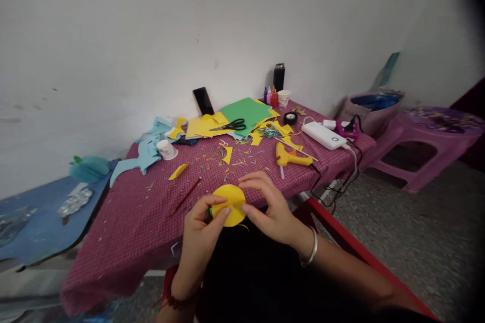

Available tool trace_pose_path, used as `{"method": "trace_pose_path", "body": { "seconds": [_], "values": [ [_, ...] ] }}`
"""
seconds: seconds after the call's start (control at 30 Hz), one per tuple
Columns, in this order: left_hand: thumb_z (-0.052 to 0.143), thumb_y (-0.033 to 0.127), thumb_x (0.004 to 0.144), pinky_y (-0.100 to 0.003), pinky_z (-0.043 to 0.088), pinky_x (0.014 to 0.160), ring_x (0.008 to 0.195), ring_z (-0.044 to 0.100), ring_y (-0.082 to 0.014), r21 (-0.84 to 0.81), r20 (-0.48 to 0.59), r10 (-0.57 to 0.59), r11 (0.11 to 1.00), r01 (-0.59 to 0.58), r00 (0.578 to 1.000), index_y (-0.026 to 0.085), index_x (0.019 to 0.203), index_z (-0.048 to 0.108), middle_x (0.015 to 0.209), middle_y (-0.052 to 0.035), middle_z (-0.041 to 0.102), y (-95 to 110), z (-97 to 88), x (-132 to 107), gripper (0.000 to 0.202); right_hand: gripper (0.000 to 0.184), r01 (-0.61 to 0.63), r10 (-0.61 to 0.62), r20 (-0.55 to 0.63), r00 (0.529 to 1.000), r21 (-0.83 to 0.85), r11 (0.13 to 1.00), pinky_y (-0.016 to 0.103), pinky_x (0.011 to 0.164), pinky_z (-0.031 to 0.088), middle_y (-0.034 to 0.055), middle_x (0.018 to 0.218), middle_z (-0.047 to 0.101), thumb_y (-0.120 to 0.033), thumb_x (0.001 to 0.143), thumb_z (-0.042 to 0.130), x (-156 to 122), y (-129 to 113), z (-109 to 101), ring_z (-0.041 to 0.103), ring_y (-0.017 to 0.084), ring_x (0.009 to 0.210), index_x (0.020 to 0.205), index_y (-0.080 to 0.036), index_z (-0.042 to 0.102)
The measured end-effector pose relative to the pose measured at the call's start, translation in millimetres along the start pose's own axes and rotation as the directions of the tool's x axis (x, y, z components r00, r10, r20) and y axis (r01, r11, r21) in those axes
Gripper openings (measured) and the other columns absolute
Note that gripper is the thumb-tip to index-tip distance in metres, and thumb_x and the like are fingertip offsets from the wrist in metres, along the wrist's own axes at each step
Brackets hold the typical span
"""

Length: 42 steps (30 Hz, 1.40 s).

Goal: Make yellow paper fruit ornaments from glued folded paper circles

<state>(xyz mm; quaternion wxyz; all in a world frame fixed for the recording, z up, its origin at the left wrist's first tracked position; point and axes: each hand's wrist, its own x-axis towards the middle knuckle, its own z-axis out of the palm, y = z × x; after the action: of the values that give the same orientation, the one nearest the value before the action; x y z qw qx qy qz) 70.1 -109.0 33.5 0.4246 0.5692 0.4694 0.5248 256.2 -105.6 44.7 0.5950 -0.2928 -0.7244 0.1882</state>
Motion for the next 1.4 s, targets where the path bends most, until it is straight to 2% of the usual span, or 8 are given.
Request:
{"method": "trace_pose_path", "body": {
  "seconds": [0.13, 0.3, 0.67, 0.87, 0.97, 1.07, 1.17, 1.4],
  "values": [
    [0.074, 0.026, 0.075, -0.025, 0.055, 0.076, 0.084, 0.068, -0.0168, 0.025, -0.053, 0.043, 0.999, -0.041, 0.998, 0.019, 0.095, 0.069, 0.095, -0.0039, 0.071, -0.4, 1.3, -0.1, 0.021, 0.037, 0.062, -0.064, -0.086, 0.994, -0.026, 0.998, 0.042, 0.094, 0.047, 0.0093, 0.117, 0.056, -0.01, 0.085, 0.058, -7.0, -0.3, -0.8, 0.054, 0.022, 0.111, 0.12, -0.023, 0.055],
    [0.072, 0.022, 0.077, -0.023, 0.055, 0.077, 0.087, 0.069, -0.0159, 0.063, -0.067, 0.108, 0.993, -0.104, 0.992, 0.022, 0.095, 0.069, 0.097, -0.0023, 0.071, 3.0, 2.4, -1.2, 0.018, 0.034, 0.139, -0.141, -0.036, 0.989, -0.069, 0.988, 0.038, 0.086, 0.05, 0.0089, 0.117, 0.056, -0.006, 0.084, 0.055, -10.9, 1.2, 2.3, 0.056, 0.021, 0.106, 0.113, -0.023, 0.06],
    [0.063, 0.008, 0.072, -0.018, 0.052, 0.073, 0.082, 0.066, -0.0123, 0.183, -0.041, 0.194, 0.966, -0.183, 0.98, 0.023, 0.089, 0.07, 0.09, 0.0017, 0.07, 1.7, -2.9, 0.4, 0.023, 0.014, 0.045, -0.045, 0.136, 0.99, 0.0, 0.999, 0.043, 0.094, 0.047, 0.0117, 0.122, 0.056, -0.015, 0.083, 0.059, -8.9, -0.5, -0.3, 0.056, 0.023, 0.111, 0.096, -0.019, 0.064],
    [0.067, 0.013, 0.074, -0.018, 0.052, 0.071, 0.081, 0.067, -0.0121, 0.238, -0.08, 0.24, 0.947, -0.215, 0.968, 0.023, 0.086, 0.071, 0.088, 0.0014, 0.069, 0.5, -5.9, 1.1, 0.017, 0.02, 0.029, -0.007, 0.19, 0.982, -0.117, 0.993, 0.043, 0.099, 0.046, 0.008, 0.121, 0.06, -0.017, 0.089, 0.053, 17.8, 38.7, -46.0, 0.056, 0.021, 0.115, 0.105, -0.023, 0.062],
    [0.068, 0.013, 0.074, -0.019, 0.052, 0.072, 0.081, 0.066, -0.0126, 0.246, -0.111, 0.287, 0.936, -0.253, 0.952, 0.022, 0.084, 0.071, 0.087, 0.0005, 0.068, 1.9, -8.1, 1.9, 0.014, 0.042, -0.087, 0.213, 0.159, 0.964, -0.569, 0.817, 0.047, 0.1, 0.044, 0.0129, 0.122, 0.06, -0.014, 0.083, 0.053, 30.8, 84.1, -89.9, 0.055, 0.027, 0.116, 0.125, -0.018, 0.055],
    [0.066, 0.012, 0.075, -0.02, 0.052, 0.069, 0.079, 0.065, -0.0127, 0.232, -0.113, 0.324, 0.928, -0.292, 0.939, 0.021, 0.086, 0.07, 0.085, -0.0002, 0.067, 1.2, -11.3, 4.4, 0.014, 0.055, -0.069, 0.524, 0.161, 0.836, -0.917, 0.393, 0.051, 0.095, 0.045, 0.0188, 0.134, 0.055, -0.017, 0.08, 0.054, 27.4, 123.8, -122.2, 0.055, 0.035, 0.117, 0.135, -0.013, 0.05],
    [0.064, 0.01, 0.076, -0.021, 0.051, 0.068, 0.078, 0.065, -0.0136, 0.244, -0.098, 0.384, 0.904, -0.352, 0.918, 0.021, 0.088, 0.071, 0.085, -0.0015, 0.067, -2.1, -13.9, 5.4, 0.017, 0.056, -0.015, 0.565, 0.188, 0.803, -0.942, 0.335, 0.051, 0.094, 0.044, 0.0197, 0.134, 0.056, -0.015, 0.078, 0.054, 13.1, 139.8, -135.4, 0.055, 0.037, 0.117, 0.133, -0.012, 0.053],
    [0.065, 0.013, 0.077, -0.025, 0.053, 0.073, 0.088, 0.065, -0.0175, 0.223, -0.049, 0.407, 0.895, -0.387, 0.912, 0.022, 0.095, 0.073, 0.097, -0.0064, 0.067, -6.9, -17.8, 3.9, 0.021, 0.049, 0.054, 0.564, 0.269, 0.78, -0.928, 0.368, 0.042, 0.092, 0.044, 0.0191, 0.119, 0.066, -0.009, 0.074, 0.053, 15.3, 150.9, -129.6, 0.059, 0.032, 0.11, 0.122, -0.008, 0.059]
  ]
}}
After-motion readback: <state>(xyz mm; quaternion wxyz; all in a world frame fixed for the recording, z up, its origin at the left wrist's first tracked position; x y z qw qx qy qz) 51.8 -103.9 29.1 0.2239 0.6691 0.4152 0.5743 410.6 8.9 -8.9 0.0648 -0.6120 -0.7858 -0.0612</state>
